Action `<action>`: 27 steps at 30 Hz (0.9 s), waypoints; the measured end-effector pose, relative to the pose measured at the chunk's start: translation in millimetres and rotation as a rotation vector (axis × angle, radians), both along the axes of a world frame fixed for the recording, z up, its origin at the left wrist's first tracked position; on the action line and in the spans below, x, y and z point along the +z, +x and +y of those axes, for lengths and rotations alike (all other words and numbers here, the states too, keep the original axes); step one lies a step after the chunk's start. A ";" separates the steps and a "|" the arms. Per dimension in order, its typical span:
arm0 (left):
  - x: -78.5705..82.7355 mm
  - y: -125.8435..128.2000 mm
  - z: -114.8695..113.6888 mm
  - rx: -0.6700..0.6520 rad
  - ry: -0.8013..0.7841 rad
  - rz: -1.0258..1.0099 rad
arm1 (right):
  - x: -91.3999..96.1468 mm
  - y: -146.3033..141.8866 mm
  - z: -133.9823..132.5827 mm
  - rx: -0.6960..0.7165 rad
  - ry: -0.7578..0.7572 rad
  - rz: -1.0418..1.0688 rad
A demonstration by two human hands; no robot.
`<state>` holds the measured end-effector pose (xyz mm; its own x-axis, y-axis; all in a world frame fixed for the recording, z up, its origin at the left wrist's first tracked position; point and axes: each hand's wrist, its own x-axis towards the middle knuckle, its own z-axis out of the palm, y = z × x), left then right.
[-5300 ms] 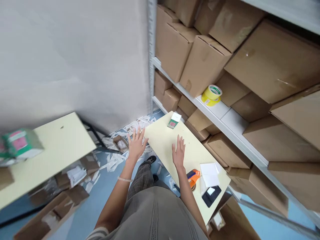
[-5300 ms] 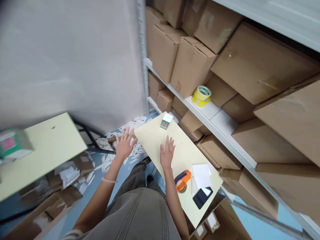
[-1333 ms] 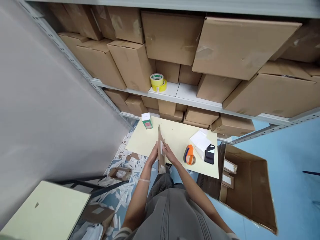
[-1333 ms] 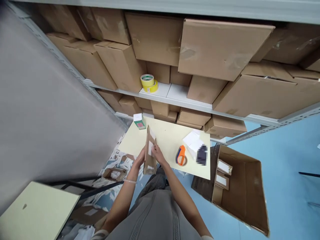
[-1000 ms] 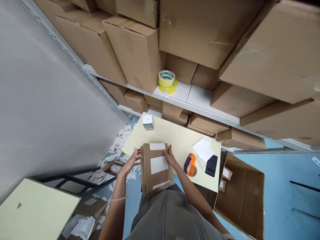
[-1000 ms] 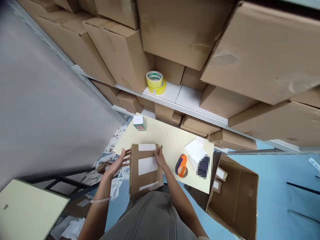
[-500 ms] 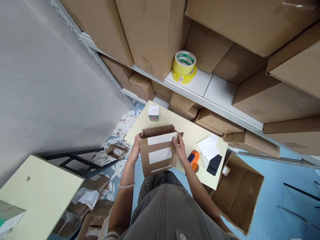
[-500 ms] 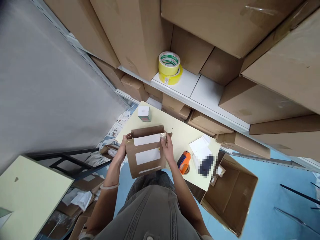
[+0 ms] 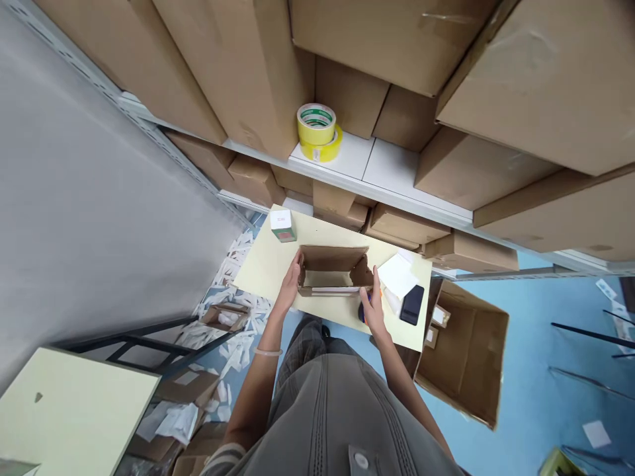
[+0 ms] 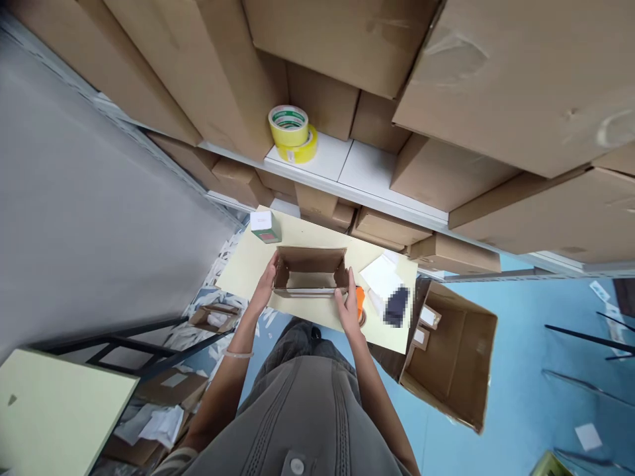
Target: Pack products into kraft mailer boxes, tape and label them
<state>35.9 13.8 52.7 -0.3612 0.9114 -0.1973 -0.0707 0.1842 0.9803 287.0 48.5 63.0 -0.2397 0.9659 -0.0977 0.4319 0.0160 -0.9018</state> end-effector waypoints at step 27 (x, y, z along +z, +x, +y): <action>-15.9 -2.8 -55.3 -0.087 0.010 0.318 | -21.0 42.9 8.1 0.466 0.153 -0.238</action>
<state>33.1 -41.5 36.8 -0.3244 0.9427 -0.0782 0.2551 0.1668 0.9524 329.9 56.6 42.0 -0.6346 0.7699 -0.0681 0.5394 0.3780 -0.7525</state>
